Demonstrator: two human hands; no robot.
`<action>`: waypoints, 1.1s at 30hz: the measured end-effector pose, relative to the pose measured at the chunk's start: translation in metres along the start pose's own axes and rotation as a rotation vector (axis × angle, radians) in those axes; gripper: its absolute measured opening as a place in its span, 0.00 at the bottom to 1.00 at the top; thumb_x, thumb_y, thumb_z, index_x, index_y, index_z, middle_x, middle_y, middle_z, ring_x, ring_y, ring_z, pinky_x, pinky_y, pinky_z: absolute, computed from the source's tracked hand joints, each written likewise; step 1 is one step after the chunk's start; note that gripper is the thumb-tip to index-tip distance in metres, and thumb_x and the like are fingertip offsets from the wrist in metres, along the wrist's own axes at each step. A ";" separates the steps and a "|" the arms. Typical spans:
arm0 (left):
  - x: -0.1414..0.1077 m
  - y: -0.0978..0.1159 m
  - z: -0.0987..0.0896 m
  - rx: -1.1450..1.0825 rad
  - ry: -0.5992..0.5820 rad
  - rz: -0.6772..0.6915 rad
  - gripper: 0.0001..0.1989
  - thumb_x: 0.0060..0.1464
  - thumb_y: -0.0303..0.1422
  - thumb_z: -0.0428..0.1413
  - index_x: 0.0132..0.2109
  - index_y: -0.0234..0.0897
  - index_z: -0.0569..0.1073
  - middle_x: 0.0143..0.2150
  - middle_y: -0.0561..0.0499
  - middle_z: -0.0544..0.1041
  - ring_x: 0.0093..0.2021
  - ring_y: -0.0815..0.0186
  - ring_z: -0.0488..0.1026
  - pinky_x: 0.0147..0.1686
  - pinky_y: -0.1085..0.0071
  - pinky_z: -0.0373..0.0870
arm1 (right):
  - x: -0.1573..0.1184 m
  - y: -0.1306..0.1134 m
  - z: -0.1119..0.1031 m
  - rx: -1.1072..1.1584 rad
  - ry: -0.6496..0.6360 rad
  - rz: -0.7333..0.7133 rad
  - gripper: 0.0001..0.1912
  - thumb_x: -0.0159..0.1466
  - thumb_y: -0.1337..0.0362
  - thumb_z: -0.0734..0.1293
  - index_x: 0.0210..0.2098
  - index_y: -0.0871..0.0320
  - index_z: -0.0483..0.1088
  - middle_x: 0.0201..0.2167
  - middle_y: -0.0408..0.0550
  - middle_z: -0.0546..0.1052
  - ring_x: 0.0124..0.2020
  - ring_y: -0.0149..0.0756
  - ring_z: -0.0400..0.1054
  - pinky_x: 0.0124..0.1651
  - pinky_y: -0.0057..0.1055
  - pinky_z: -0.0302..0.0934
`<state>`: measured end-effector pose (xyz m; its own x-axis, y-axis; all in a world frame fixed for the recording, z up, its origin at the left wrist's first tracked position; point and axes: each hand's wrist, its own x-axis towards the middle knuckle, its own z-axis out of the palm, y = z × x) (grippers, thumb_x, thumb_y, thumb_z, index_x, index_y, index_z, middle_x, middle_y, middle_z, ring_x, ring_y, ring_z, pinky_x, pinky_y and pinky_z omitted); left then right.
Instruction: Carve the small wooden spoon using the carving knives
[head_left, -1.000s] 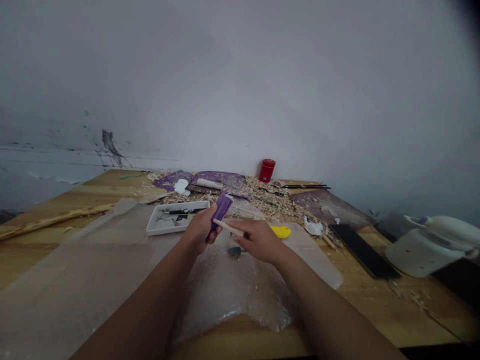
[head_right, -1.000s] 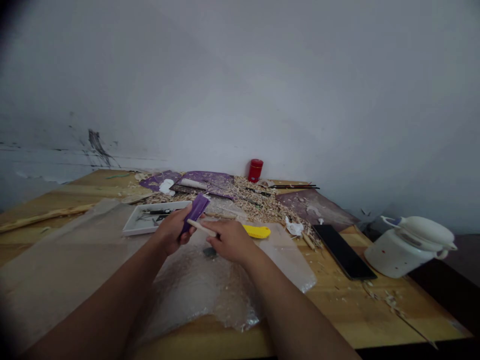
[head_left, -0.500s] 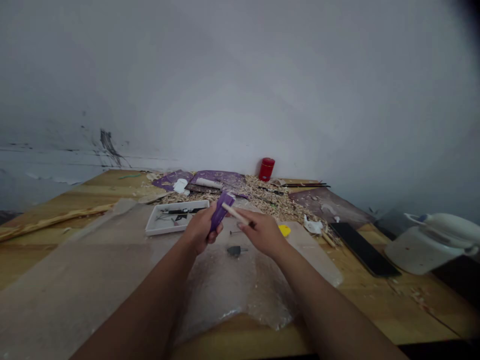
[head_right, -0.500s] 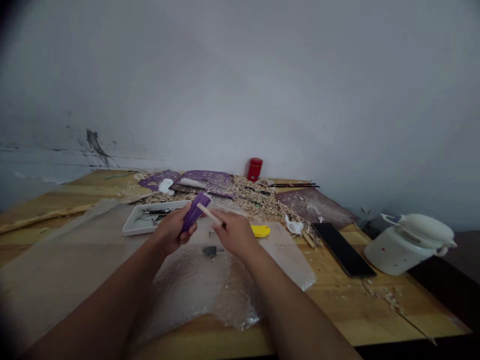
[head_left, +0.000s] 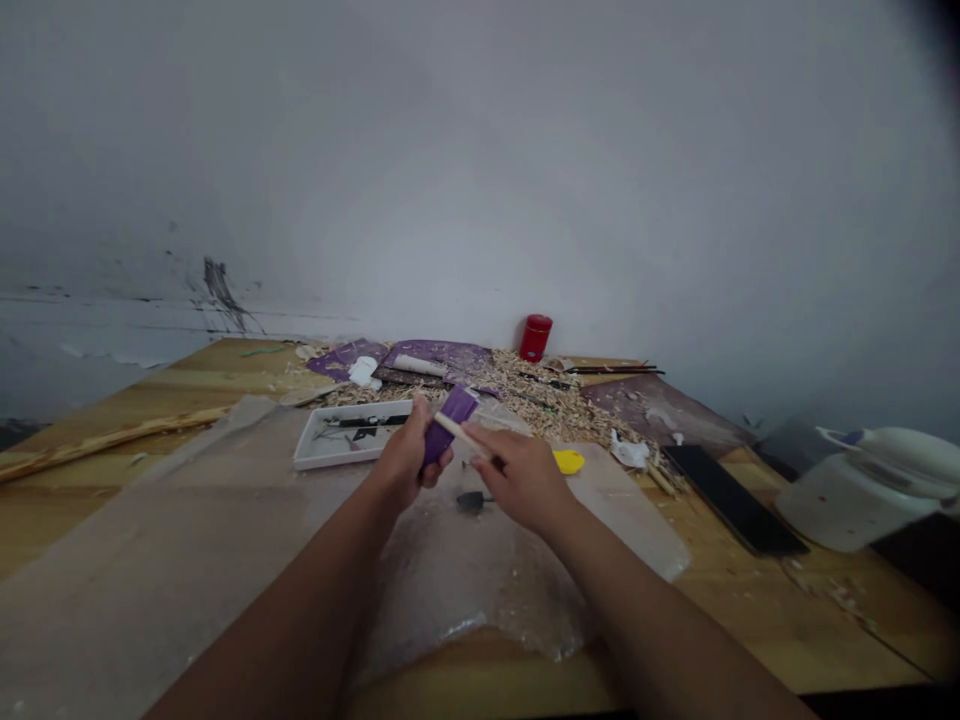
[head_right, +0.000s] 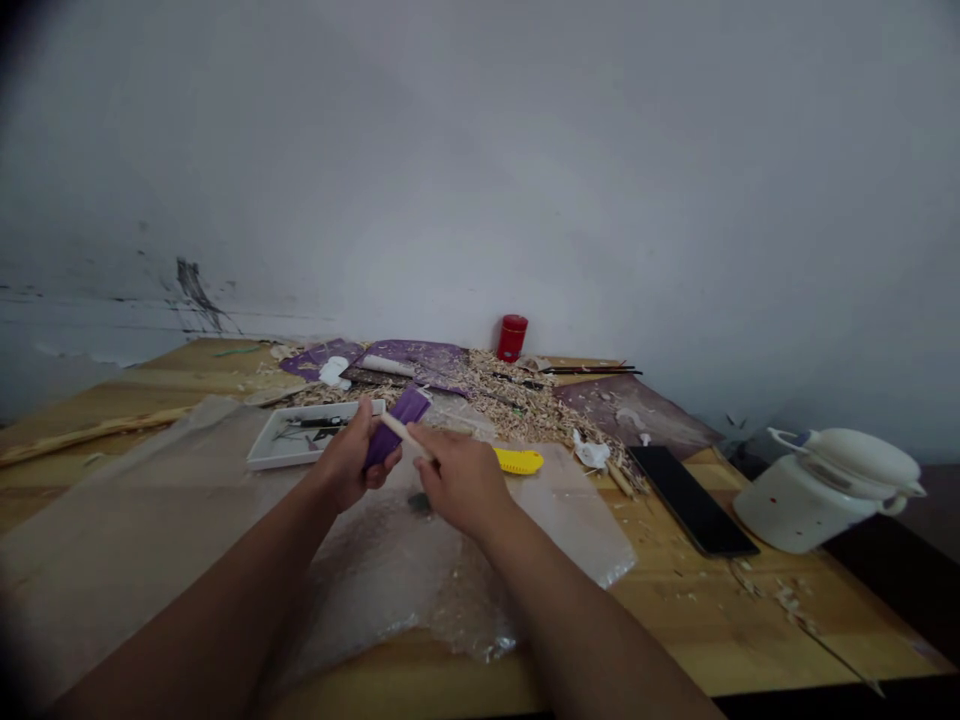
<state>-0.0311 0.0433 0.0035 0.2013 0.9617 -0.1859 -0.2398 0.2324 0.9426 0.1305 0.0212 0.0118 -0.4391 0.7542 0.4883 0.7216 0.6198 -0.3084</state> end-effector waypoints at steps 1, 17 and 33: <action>0.000 0.000 0.000 -0.007 -0.008 -0.004 0.28 0.45 0.56 0.36 0.32 0.37 0.65 0.13 0.56 0.61 0.08 0.78 0.48 0.10 0.80 0.41 | 0.001 0.002 -0.001 0.006 0.022 0.019 0.21 0.57 0.64 0.60 0.51 0.53 0.61 0.41 0.48 0.72 0.39 0.34 0.66 0.41 0.30 0.58; -0.001 0.000 0.001 0.037 0.064 -0.037 0.26 0.46 0.54 0.40 0.32 0.34 0.67 0.11 0.56 0.61 0.08 0.77 0.49 0.08 0.80 0.43 | 0.002 0.004 -0.006 0.118 -0.112 -0.044 0.21 0.56 0.66 0.62 0.50 0.49 0.62 0.44 0.41 0.71 0.40 0.32 0.66 0.43 0.28 0.58; 0.001 -0.002 0.000 0.114 0.062 -0.011 0.26 0.47 0.52 0.40 0.30 0.33 0.68 0.12 0.53 0.64 0.07 0.75 0.53 0.07 0.78 0.47 | 0.004 0.008 -0.006 0.075 -0.016 0.056 0.21 0.56 0.66 0.61 0.49 0.53 0.63 0.42 0.44 0.72 0.36 0.33 0.67 0.40 0.28 0.58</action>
<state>-0.0305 0.0438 0.0018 0.1438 0.9671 -0.2101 -0.1274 0.2286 0.9652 0.1378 0.0277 0.0160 -0.4078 0.7914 0.4554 0.7037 0.5902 -0.3956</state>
